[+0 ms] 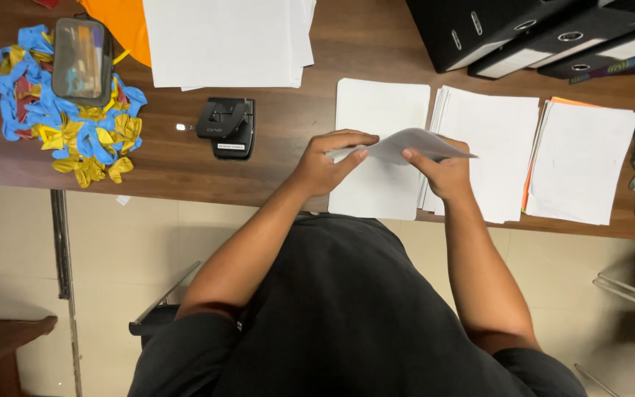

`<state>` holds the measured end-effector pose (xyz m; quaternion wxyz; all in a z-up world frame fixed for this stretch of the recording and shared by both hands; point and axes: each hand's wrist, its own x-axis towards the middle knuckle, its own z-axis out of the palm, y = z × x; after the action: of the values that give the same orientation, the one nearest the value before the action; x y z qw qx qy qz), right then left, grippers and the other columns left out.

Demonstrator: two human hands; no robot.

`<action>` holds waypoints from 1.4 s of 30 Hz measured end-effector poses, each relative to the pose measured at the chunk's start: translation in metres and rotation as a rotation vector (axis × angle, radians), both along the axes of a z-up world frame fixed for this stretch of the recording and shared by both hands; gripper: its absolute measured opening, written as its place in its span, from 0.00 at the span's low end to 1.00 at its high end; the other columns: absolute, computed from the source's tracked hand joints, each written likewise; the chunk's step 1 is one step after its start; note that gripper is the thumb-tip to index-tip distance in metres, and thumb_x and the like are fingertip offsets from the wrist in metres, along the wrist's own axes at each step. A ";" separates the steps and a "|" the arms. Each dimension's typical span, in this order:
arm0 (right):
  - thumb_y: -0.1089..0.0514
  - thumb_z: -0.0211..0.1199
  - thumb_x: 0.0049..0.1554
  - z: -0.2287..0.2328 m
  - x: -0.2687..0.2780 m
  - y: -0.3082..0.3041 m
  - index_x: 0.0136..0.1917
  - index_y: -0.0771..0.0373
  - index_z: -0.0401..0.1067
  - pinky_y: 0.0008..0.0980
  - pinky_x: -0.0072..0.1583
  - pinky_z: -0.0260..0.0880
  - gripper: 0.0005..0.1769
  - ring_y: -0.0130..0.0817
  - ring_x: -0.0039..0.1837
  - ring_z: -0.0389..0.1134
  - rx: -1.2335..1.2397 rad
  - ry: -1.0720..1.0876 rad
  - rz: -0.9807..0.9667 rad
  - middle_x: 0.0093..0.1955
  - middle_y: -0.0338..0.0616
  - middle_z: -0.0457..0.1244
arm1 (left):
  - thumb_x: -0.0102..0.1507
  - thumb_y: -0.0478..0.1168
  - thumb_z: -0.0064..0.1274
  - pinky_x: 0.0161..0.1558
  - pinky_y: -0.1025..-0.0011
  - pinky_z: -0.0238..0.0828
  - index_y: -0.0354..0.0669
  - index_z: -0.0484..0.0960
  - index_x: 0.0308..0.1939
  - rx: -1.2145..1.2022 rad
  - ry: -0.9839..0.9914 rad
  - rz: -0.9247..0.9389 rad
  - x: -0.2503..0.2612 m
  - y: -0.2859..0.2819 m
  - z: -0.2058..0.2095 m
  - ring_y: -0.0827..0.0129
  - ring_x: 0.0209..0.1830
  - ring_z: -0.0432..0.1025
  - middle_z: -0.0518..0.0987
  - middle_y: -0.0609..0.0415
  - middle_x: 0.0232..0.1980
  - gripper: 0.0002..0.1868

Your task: The person is aligning, hole-punching, and stapling documents at a desk.

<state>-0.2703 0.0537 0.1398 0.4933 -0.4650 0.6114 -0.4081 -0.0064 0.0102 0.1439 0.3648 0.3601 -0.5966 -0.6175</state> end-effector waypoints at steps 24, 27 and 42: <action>0.52 0.70 0.59 0.011 0.116 -0.037 0.59 0.75 0.75 0.32 0.52 0.74 0.24 0.35 0.49 0.73 0.134 -0.122 0.183 0.50 0.53 0.72 | 0.67 0.43 0.53 0.47 0.66 0.77 0.26 0.79 0.56 0.441 0.080 0.464 0.131 0.003 -0.005 0.63 0.47 0.79 0.84 0.42 0.50 0.21; 0.52 0.63 0.61 0.019 0.172 -0.037 0.62 0.71 0.73 0.30 0.52 0.72 0.22 0.33 0.47 0.72 0.209 -0.101 0.171 0.49 0.51 0.72 | 0.67 0.42 0.53 0.50 0.65 0.77 0.25 0.76 0.59 0.471 0.214 0.549 0.179 0.017 -0.001 0.62 0.50 0.79 0.83 0.41 0.53 0.23; 0.51 0.61 0.70 -0.034 0.449 -0.046 0.66 0.72 0.72 0.34 0.57 0.63 0.22 0.33 0.54 0.62 0.057 -0.039 0.462 0.52 0.44 0.66 | 0.69 0.47 0.50 0.47 0.65 0.78 0.28 0.78 0.59 0.482 0.063 0.692 0.437 0.114 -0.037 0.63 0.47 0.79 0.84 0.43 0.50 0.24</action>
<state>0.1783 0.0081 0.1059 0.5982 -0.5707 0.4903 -0.2757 0.4310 0.1245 0.1072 0.4740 0.5951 -0.2677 -0.5912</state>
